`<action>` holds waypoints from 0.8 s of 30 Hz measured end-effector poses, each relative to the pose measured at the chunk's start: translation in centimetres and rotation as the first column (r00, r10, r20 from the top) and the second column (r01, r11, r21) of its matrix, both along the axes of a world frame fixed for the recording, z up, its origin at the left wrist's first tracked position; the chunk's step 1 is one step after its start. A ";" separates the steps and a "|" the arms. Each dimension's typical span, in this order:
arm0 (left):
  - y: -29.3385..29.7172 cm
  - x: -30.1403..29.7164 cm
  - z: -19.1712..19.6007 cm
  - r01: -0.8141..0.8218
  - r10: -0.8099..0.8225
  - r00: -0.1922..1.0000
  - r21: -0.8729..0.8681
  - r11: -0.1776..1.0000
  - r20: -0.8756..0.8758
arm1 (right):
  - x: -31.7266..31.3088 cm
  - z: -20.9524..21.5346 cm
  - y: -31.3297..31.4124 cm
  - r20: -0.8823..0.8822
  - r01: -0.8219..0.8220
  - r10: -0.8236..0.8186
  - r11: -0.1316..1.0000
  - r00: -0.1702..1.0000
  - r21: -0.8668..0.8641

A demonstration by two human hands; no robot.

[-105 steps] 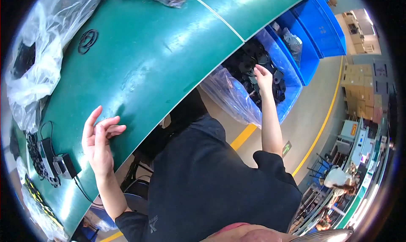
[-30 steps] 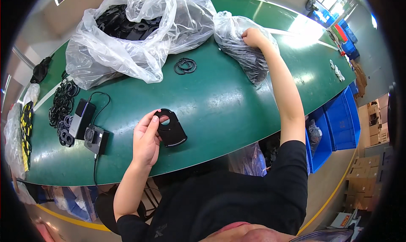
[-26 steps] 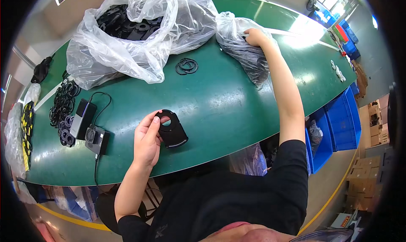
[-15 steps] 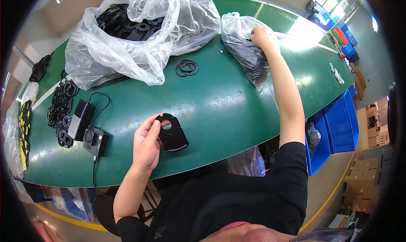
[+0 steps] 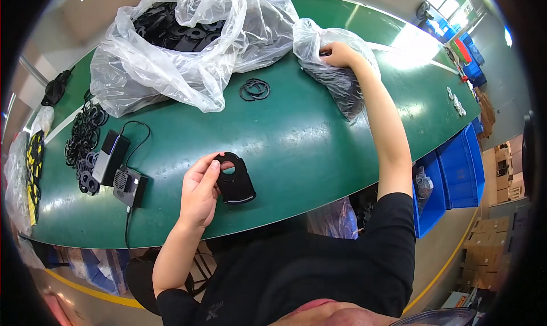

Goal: The person assembles small black plastic components by hand, inserting plastic rings into a plastic housing.

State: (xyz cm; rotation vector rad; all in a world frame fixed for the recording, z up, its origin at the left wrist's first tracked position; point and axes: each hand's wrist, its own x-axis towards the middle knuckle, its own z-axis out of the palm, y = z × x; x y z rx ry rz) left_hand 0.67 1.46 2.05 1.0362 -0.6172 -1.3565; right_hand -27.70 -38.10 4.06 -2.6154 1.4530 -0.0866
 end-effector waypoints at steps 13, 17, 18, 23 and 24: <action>-0.1 -0.1 -0.2 -0.005 0.006 0.999 -0.035 0.999 0.034 | 2.7 -0.6 0.8 0.317 -0.115 0.116 0.993 0.941 -0.022; 0.0 0.2 -0.4 -0.020 0.022 0.998 -0.029 0.999 0.058 | 3.7 -0.6 0.5 0.163 -0.045 0.074 0.983 0.984 -0.178; 0.1 0.3 -0.5 -0.019 0.021 0.997 -0.027 0.999 0.080 | 3.8 -0.6 0.1 0.063 -0.019 0.034 0.973 0.997 -0.232; 0.0 0.0 -0.3 -0.030 0.034 0.996 -0.046 0.998 0.087 | 3.9 -1.4 -1.2 0.098 0.053 -0.027 0.961 0.995 -0.273; 0.0 0.0 -0.1 -0.027 0.032 0.996 -0.057 0.998 0.079 | 3.9 -1.6 -1.7 0.070 0.051 -0.035 0.972 0.997 -0.231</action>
